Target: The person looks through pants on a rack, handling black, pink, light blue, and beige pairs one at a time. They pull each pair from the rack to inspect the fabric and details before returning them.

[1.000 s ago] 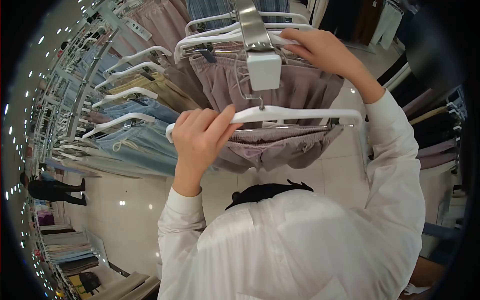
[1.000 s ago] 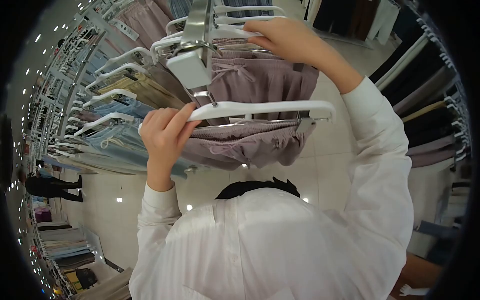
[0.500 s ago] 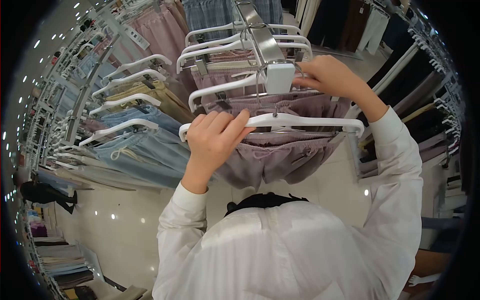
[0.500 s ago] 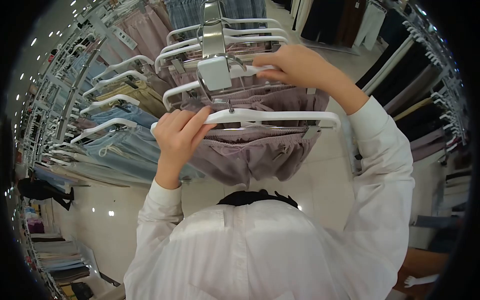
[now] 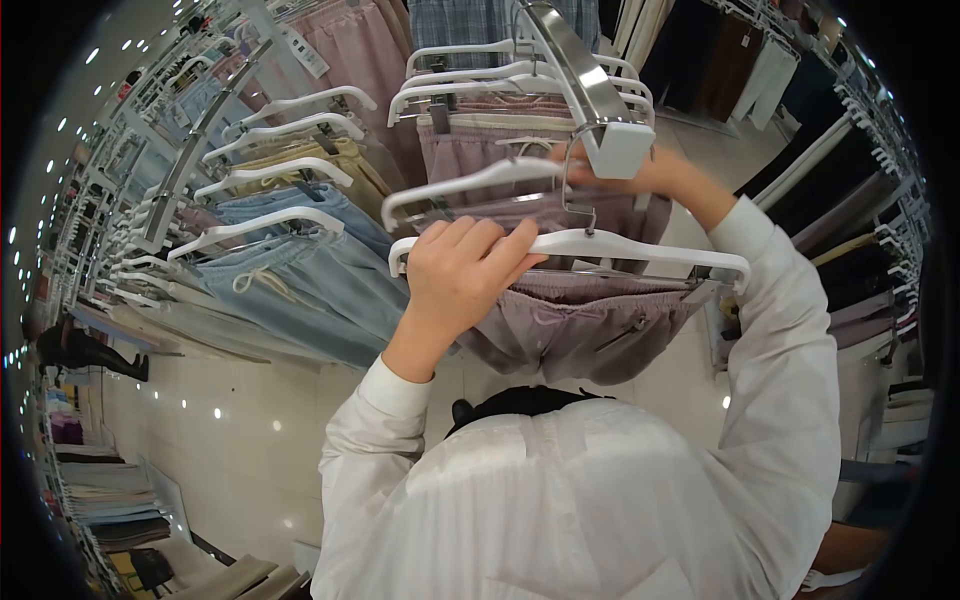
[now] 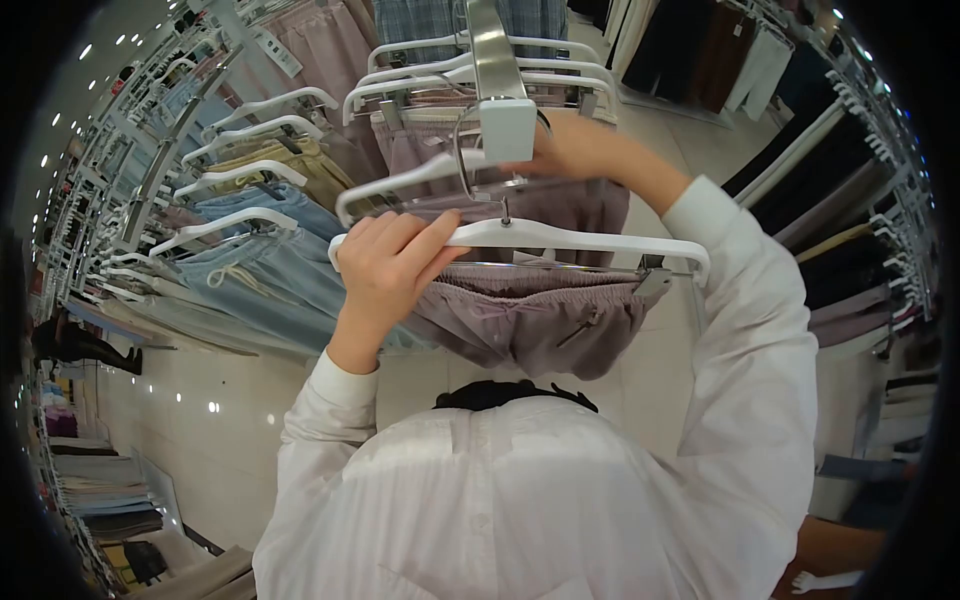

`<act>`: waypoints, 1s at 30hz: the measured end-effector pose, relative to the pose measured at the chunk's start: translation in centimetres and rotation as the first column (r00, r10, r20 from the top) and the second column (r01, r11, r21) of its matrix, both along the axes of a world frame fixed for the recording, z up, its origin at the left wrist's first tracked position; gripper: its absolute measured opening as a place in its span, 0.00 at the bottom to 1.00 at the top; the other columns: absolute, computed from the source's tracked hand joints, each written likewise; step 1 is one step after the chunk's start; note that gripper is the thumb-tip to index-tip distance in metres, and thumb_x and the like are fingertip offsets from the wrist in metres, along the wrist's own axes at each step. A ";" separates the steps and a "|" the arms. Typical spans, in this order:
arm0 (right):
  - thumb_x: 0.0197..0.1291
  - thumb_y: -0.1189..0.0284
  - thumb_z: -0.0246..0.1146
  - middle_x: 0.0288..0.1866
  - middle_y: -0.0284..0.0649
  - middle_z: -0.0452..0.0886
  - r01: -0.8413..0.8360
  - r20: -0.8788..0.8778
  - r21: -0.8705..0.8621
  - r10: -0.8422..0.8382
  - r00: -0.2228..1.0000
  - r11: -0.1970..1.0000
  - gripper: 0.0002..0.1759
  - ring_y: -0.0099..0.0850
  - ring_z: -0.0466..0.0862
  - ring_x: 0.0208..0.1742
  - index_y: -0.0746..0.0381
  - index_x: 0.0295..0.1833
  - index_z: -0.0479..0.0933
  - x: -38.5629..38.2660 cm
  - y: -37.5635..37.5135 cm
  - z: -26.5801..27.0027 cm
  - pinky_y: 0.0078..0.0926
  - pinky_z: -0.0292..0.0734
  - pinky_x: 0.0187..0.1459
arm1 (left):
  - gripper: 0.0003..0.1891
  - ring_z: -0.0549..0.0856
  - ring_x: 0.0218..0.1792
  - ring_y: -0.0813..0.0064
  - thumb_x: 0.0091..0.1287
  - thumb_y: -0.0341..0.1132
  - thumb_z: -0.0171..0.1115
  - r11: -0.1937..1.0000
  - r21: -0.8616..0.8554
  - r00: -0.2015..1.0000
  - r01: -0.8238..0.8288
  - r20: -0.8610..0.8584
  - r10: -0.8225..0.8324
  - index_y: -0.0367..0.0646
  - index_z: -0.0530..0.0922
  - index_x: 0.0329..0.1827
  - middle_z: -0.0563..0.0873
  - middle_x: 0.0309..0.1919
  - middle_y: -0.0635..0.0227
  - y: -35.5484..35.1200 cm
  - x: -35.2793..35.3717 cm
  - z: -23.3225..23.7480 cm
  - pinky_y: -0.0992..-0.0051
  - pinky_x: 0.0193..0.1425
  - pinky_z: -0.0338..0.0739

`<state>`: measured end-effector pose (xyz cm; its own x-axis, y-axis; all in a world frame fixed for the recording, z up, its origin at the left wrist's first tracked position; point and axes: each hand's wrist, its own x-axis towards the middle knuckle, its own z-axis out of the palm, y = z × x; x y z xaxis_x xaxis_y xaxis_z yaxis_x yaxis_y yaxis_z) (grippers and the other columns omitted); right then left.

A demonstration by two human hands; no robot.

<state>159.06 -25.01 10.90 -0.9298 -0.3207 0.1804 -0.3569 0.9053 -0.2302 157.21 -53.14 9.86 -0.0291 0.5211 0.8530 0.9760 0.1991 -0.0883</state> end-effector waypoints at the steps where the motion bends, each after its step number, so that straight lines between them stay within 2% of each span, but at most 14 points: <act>1: 0.58 0.62 0.56 0.34 0.49 0.80 0.059 0.163 0.079 -0.071 0.984 0.995 0.16 0.46 0.80 0.37 0.63 0.46 0.74 1.4 -0.7 0.5 0.39 0.73 0.40 | 0.13 0.69 0.18 0.79 0.48 0.43 0.66 1.000 0.017 1.000 -0.016 -0.018 0.016 0.51 0.79 0.34 0.67 0.16 0.78 0.0 -0.1 -0.1 0.77 0.21 0.59; 5: 0.59 0.66 0.57 0.35 0.45 0.80 0.291 0.215 -0.157 -0.255 0.943 0.944 0.13 0.42 0.79 0.38 0.63 0.45 0.76 8.8 -0.4 0.5 0.33 0.71 0.40 | 0.13 0.69 0.18 0.79 0.48 0.44 0.66 0.998 0.008 0.997 -0.064 -0.047 0.064 0.51 0.79 0.34 0.66 0.16 0.78 -0.1 0.0 0.1 0.77 0.21 0.59; 7: 0.57 0.69 0.58 0.33 0.47 0.79 0.233 0.035 -0.185 -0.230 0.973 0.955 0.12 0.42 0.79 0.34 0.65 0.43 0.76 11.9 2.8 -1.6 0.30 0.71 0.37 | 0.13 0.70 0.18 0.78 0.47 0.43 0.66 0.997 -0.028 0.997 -0.068 -0.035 0.067 0.50 0.80 0.36 0.69 0.17 0.77 -0.3 0.2 0.5 0.77 0.22 0.61; 9: 0.55 0.67 0.59 0.32 0.47 0.79 0.447 0.115 -0.230 -0.432 0.895 0.865 0.14 0.44 0.80 0.35 0.62 0.45 0.76 16.8 3.8 -1.0 0.31 0.72 0.37 | 0.14 0.71 0.19 0.77 0.47 0.41 0.67 0.996 -0.063 0.998 -0.067 -0.023 0.066 0.49 0.81 0.37 0.71 0.18 0.76 -0.1 0.1 1.0 0.76 0.22 0.62; 12: 0.54 0.69 0.60 0.29 0.49 0.77 0.658 0.038 -0.159 -0.661 0.749 0.736 0.13 0.42 0.79 0.29 0.63 0.44 0.76 23.3 4.9 -0.5 0.28 0.72 0.34 | 0.14 0.72 0.19 0.75 0.47 0.41 0.67 0.990 -0.095 0.994 -0.105 -0.038 0.101 0.49 0.81 0.37 0.71 0.18 0.75 0.5 -0.7 1.5 0.75 0.22 0.62; 15: 0.54 0.73 0.60 0.27 0.49 0.76 0.724 -0.054 -0.262 -0.759 0.649 0.638 0.11 0.37 0.77 0.25 0.65 0.43 0.76 29.2 4.8 0.2 0.24 0.70 0.32 | 0.13 0.73 0.20 0.73 0.48 0.40 0.67 0.987 -0.070 0.989 -0.146 -0.034 0.143 0.48 0.80 0.36 0.72 0.18 0.73 2.0 -2.6 1.5 0.74 0.24 0.63; 17: 0.54 0.76 0.59 0.27 0.49 0.76 0.855 -0.046 -0.192 -0.875 0.482 0.481 0.11 0.36 0.77 0.24 0.67 0.44 0.75 32.6 3.0 1.6 0.23 0.69 0.31 | 0.10 0.74 0.22 0.71 0.48 0.37 0.66 0.984 -0.084 0.987 -0.159 -0.007 0.159 0.47 0.79 0.33 0.73 0.19 0.72 3.0 -3.8 1.3 0.72 0.26 0.65; 19: 0.54 0.77 0.60 0.28 0.47 0.78 0.817 -0.087 -0.309 -0.870 0.485 0.487 0.11 0.37 0.76 0.24 0.68 0.44 0.75 36.0 1.9 1.6 0.23 0.69 0.30 | 0.12 0.72 0.20 0.74 0.52 0.41 0.65 0.992 -0.025 0.993 -0.120 -0.021 0.120 0.51 0.80 0.38 0.71 0.18 0.74 4.0 -5.4 0.7 0.74 0.24 0.62; 21: 0.53 0.78 0.61 0.28 0.46 0.78 0.791 -0.273 -0.164 -0.798 0.537 0.589 0.11 0.37 0.77 0.25 0.69 0.44 0.76 39.1 0.6 2.4 0.24 0.70 0.31 | 0.11 0.73 0.20 0.74 0.52 0.42 0.65 0.991 -0.008 0.990 -0.136 -0.038 0.136 0.51 0.80 0.38 0.72 0.18 0.74 4.8 -6.2 0.4 0.74 0.24 0.63; 25: 0.51 0.78 0.62 0.28 0.47 0.78 0.831 -0.192 -0.136 -0.837 0.512 0.540 0.12 0.39 0.76 0.25 0.69 0.43 0.76 40.2 -3.0 6.2 0.27 0.70 0.30 | 0.10 0.76 0.23 0.73 0.53 0.40 0.64 0.991 0.017 0.991 -0.133 -0.021 0.133 0.50 0.79 0.37 0.74 0.20 0.73 6.6 -8.4 -0.4 0.72 0.26 0.65; 27: 0.50 0.80 0.61 0.31 0.48 0.78 0.778 -0.132 -0.057 -0.777 0.615 0.625 0.13 0.35 0.75 0.26 0.70 0.44 0.75 39.6 -3.6 7.2 0.24 0.67 0.30 | 0.10 0.77 0.24 0.72 0.54 0.39 0.64 0.988 0.024 0.988 -0.154 -0.014 0.154 0.50 0.78 0.38 0.75 0.21 0.73 7.6 -9.6 -0.4 0.72 0.27 0.66; 28: 0.50 0.80 0.61 0.31 0.48 0.78 0.781 -0.139 -0.054 -0.779 0.612 0.623 0.13 0.35 0.75 0.26 0.70 0.44 0.75 38.6 -4.1 7.4 0.24 0.67 0.30 | 0.11 0.77 0.26 0.72 0.54 0.39 0.63 0.989 0.048 0.990 -0.142 -0.017 0.143 0.49 0.77 0.39 0.75 0.21 0.73 8.2 -10.0 -0.3 0.71 0.28 0.67; 29: 0.48 0.77 0.63 0.27 0.48 0.76 0.766 -0.173 -0.041 -0.760 0.626 0.641 0.13 0.39 0.74 0.24 0.68 0.42 0.76 36.9 -4.7 7.5 0.28 0.66 0.27 | 0.11 0.77 0.27 0.71 0.54 0.38 0.63 0.989 0.073 0.991 -0.128 -0.018 0.130 0.49 0.77 0.39 0.76 0.22 0.73 8.5 -10.3 -0.3 0.71 0.30 0.68; 30: 0.46 0.74 0.64 0.23 0.47 0.74 0.753 -0.204 -0.025 -0.741 0.640 0.658 0.13 0.43 0.73 0.23 0.67 0.39 0.77 35.1 -5.2 7.9 0.31 0.65 0.25 | 0.13 0.78 0.34 0.69 0.54 0.37 0.63 0.991 -0.014 0.988 -0.132 0.085 0.132 0.50 0.77 0.43 0.78 0.29 0.70 8.3 -10.2 -0.4 0.69 0.38 0.70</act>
<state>194.17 -30.21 18.83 -0.8091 0.4528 0.3746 0.4177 0.8915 -0.1754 146.98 -44.87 9.43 -0.1710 0.5152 0.8398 0.9452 0.3263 -0.0077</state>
